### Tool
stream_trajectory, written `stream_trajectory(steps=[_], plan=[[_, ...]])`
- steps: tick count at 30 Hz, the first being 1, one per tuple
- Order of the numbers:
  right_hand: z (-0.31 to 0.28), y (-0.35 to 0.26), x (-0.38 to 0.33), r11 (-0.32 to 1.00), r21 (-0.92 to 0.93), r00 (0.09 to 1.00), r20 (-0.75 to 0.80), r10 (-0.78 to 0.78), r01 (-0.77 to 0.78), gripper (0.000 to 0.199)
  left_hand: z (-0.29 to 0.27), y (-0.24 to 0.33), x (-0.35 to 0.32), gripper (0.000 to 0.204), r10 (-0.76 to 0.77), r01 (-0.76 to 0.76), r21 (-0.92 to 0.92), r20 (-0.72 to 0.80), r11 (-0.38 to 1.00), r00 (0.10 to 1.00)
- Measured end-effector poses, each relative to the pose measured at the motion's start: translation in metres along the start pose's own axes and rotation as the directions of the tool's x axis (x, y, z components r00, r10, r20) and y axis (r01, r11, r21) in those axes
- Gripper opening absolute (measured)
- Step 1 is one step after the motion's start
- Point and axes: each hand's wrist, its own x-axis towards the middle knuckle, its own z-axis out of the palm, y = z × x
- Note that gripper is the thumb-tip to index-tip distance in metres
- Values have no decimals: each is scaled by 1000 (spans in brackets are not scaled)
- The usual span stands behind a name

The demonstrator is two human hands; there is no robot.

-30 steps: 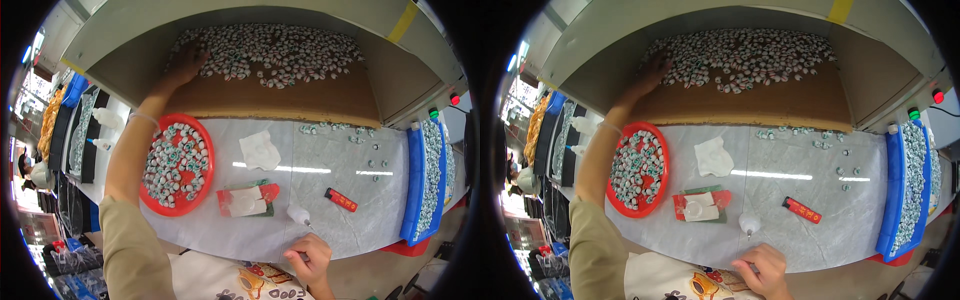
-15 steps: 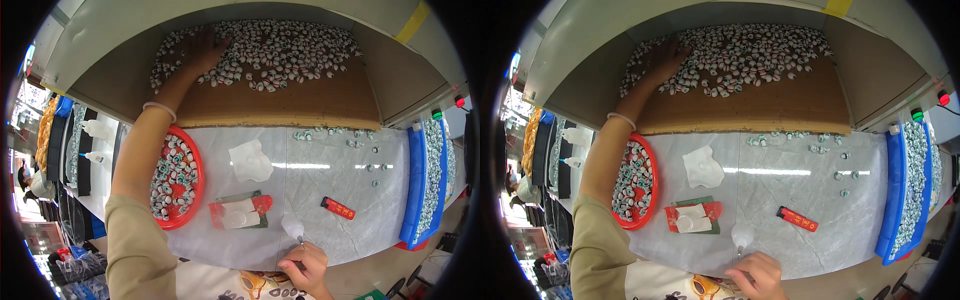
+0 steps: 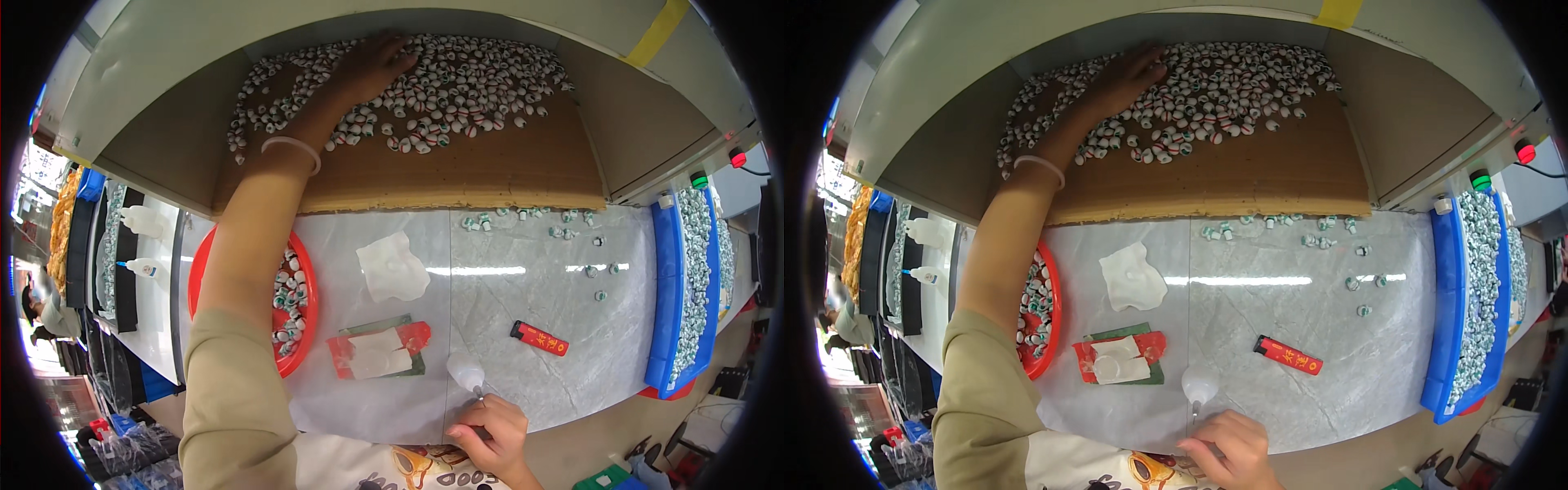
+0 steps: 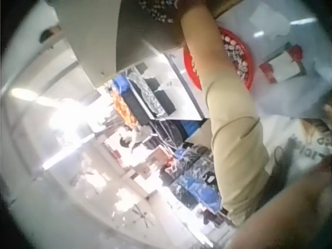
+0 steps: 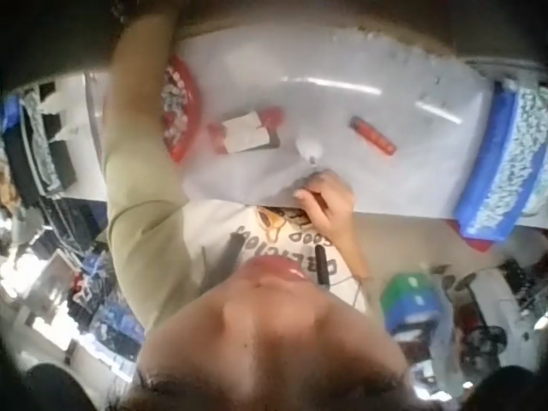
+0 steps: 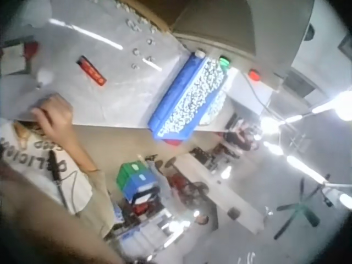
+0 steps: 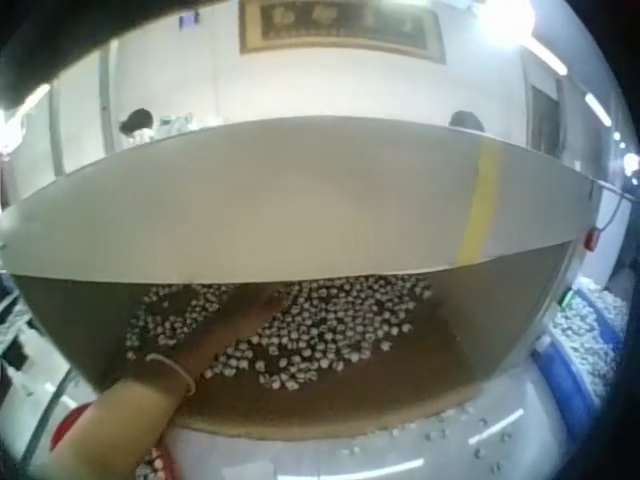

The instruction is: Assembling small plastic components by applying glue and joining pieces together at a workbench.

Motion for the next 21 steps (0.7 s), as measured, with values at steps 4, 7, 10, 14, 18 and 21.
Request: stream_trajectory(steps=[4,7,10,14,18,21], plan=[[0,-1,-1,1000,23,1000,-20,20,-19,14,2,10,-1,55,-92,95,-25,119,995,989],[1,1,0,1000,13,1000,-25,16,-16,14,2,10,-2,54,-37,50,-66,184,997,982],[-1,1,0,1000,27,1000,-18,15,-15,14,-4,15,-10,50,6,11,-107,157,994,988],[-1,3,-2,997,74,1000,-19,11,-10,13,-21,25,-19,47,96,-63,-192,172,979,980],[-2,2,-2,998,61,1000,-10,10,-9,12,-34,37,-29,48,105,-30,-257,284,966,953],[-3,3,-1,997,71,1000,-23,12,-10,12,-45,42,-26,49,88,10,-243,387,970,918]])
